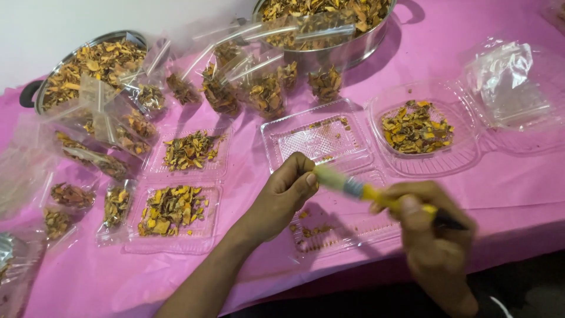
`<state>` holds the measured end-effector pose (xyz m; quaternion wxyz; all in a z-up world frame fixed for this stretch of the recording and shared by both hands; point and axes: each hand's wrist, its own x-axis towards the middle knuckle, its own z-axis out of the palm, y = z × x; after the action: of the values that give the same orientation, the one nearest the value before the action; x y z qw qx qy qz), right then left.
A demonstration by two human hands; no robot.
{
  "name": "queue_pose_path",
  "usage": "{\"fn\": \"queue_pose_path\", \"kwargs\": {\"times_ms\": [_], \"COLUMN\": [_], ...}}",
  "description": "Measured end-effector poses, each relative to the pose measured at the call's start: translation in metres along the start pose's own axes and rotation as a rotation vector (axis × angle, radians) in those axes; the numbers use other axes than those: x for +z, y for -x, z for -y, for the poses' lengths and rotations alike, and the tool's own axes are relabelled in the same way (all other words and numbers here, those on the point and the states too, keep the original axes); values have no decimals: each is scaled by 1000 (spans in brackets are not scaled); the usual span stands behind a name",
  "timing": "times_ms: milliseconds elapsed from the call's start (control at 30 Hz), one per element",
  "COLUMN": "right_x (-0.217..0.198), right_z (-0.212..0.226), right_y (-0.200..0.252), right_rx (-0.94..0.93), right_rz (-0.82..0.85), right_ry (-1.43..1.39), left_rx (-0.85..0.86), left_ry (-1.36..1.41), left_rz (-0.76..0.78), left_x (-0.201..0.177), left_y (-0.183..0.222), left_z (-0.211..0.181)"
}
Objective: Sorting and packaging dried tea leaves into plastic containers and bags using a brush and hands.
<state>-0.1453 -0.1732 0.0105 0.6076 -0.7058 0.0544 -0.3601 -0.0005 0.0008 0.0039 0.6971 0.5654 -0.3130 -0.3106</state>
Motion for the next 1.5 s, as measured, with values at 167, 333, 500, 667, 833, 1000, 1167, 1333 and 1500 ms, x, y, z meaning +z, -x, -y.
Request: {"fn": "queue_pose_path", "kwargs": {"times_ms": [167, 333, 500, 667, 833, 1000, 1167, 1333, 1500], "right_x": [-1, -11, -39, -46, -50, -52, -53, -50, -49], "right_z": [-23, -15, -27, -41, -48, -49, -49, -51, -58], "right_y": [10, 5, 2, -3, -2, -4, -4, -3, -1], "right_rx": [94, 43, 75, 40, -36, -38, -60, -48, -13], "right_rz": [-76, 97, -24, 23, 102, 172, 147, 166, 81], "right_ry": [-220, -37, 24, 81, 125, 52, 76, 62, 1], "left_rx": [-19, -50, -132, -197, -15, -37, 41, 68, 87], "left_ry": [-14, -49, -257, -652, -829, -955, -1033, -906, -991], "left_rz": [-51, -61, -168, -192, -63, 39, 52, 86, 67], "left_x": [-6, -2, 4, 41, 68, 83, 84, 77, 69], "left_y": [4, 0, -13, -62, -127, -179, -173, -164, -125], "left_z": [7, 7, 3, -30, -27, -2, -4, -4, -17]}}
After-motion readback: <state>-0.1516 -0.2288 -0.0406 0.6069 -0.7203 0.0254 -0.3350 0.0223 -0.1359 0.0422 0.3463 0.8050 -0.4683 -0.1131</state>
